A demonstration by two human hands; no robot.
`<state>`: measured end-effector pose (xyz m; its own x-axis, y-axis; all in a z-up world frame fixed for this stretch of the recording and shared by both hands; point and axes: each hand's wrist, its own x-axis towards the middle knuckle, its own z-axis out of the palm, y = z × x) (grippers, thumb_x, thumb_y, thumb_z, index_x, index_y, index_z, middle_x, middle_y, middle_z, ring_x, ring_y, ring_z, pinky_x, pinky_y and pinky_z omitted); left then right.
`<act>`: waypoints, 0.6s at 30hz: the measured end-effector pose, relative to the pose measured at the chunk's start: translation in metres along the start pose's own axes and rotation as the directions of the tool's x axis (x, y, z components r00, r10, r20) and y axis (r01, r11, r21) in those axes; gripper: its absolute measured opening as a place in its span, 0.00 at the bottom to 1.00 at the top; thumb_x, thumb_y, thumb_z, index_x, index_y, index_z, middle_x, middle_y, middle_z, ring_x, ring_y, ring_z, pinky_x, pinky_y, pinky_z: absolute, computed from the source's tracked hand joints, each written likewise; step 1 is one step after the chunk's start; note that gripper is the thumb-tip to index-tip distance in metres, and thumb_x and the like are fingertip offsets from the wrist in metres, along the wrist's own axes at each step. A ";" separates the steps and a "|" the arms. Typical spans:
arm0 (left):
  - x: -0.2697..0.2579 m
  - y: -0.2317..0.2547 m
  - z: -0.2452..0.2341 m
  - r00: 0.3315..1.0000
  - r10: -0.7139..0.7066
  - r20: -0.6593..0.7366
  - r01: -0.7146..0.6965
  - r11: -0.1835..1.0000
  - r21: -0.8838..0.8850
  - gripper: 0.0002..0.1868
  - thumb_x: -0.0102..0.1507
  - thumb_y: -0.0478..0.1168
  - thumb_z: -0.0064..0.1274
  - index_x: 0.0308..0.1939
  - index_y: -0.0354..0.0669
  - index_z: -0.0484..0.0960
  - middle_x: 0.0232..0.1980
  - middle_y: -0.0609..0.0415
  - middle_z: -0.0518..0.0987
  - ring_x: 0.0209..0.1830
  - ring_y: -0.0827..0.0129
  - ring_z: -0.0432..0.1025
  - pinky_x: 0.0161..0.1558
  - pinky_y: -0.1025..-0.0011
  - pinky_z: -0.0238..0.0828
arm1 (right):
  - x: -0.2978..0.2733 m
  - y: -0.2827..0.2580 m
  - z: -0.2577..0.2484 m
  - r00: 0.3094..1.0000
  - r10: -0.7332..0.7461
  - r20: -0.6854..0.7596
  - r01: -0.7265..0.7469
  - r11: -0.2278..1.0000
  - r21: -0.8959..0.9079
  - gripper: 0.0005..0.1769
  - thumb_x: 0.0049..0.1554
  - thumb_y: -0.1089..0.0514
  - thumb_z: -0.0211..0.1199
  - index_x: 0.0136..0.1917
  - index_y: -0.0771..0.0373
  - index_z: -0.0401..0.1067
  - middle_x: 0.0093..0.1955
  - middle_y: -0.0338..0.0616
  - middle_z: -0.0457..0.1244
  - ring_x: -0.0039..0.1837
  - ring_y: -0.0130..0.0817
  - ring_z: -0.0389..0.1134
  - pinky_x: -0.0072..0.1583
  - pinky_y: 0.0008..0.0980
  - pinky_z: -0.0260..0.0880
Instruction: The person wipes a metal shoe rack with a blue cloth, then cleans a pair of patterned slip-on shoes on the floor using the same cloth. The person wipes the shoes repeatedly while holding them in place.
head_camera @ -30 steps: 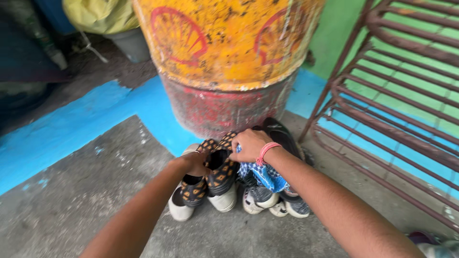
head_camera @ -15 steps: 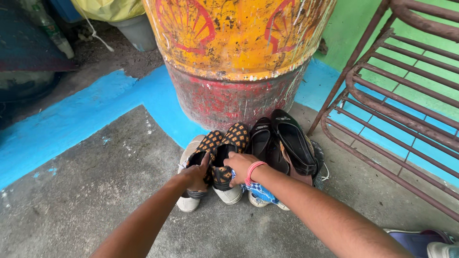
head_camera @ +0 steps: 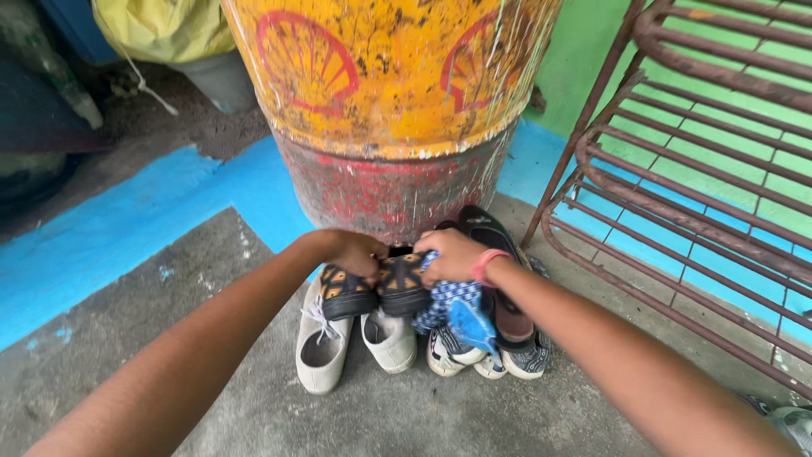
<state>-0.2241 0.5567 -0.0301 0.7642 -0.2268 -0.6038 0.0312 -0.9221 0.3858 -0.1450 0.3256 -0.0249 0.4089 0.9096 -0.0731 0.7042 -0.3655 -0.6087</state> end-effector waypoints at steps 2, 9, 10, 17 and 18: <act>-0.005 0.025 -0.028 0.993 -0.066 0.100 0.066 0.998 0.002 0.24 0.56 0.47 0.58 0.56 0.46 0.79 0.49 0.53 0.83 0.49 0.63 0.76 0.46 0.60 0.74 | -0.010 0.004 -0.022 0.996 0.094 0.007 -0.094 0.994 0.048 0.36 0.34 0.53 0.74 0.56 0.67 0.78 0.55 0.51 0.71 0.58 0.39 0.73 0.60 0.33 0.72; 0.006 0.169 -0.079 0.954 -0.101 0.282 0.036 0.973 0.228 0.21 0.60 0.53 0.57 0.53 0.51 0.82 0.48 0.61 0.82 0.43 0.71 0.75 0.44 0.61 0.75 | -0.094 0.041 -0.096 0.946 0.310 0.094 -0.322 0.931 0.169 0.24 0.44 0.56 0.66 0.55 0.65 0.80 0.56 0.48 0.69 0.60 0.36 0.69 0.62 0.33 0.68; 0.010 0.196 -0.081 0.940 -0.110 0.322 0.032 0.971 0.238 0.21 0.60 0.54 0.56 0.53 0.51 0.81 0.48 0.58 0.83 0.43 0.69 0.76 0.44 0.61 0.76 | -0.114 0.048 -0.107 0.946 0.313 0.090 -0.322 0.940 0.116 0.24 0.44 0.57 0.67 0.54 0.66 0.80 0.59 0.48 0.67 0.62 0.36 0.66 0.63 0.32 0.67; 0.015 0.376 -0.070 0.966 0.077 0.245 -0.178 0.889 0.421 0.39 0.59 0.65 0.54 0.65 0.42 0.77 0.56 0.44 0.82 0.51 0.59 0.76 0.52 0.57 0.75 | -0.291 0.087 -0.171 0.789 0.614 -0.004 -0.593 0.765 0.251 0.25 0.40 0.60 0.64 0.52 0.65 0.80 0.61 0.47 0.66 0.63 0.35 0.67 0.63 0.34 0.67; 0.014 0.397 -0.061 0.968 0.114 0.223 -0.200 0.887 0.416 0.43 0.59 0.68 0.53 0.68 0.42 0.75 0.59 0.41 0.81 0.53 0.57 0.76 0.54 0.56 0.75 | -0.317 0.088 -0.172 0.823 0.568 -0.009 -0.551 0.802 0.230 0.22 0.42 0.58 0.63 0.50 0.67 0.80 0.57 0.48 0.68 0.60 0.36 0.69 0.61 0.35 0.69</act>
<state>-0.1616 0.2063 0.1573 0.5997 -0.3948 -0.6960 -0.3934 -0.9029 0.1733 -0.1126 -0.0286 0.0806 0.7419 0.5392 -0.3987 0.2061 -0.7491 -0.6296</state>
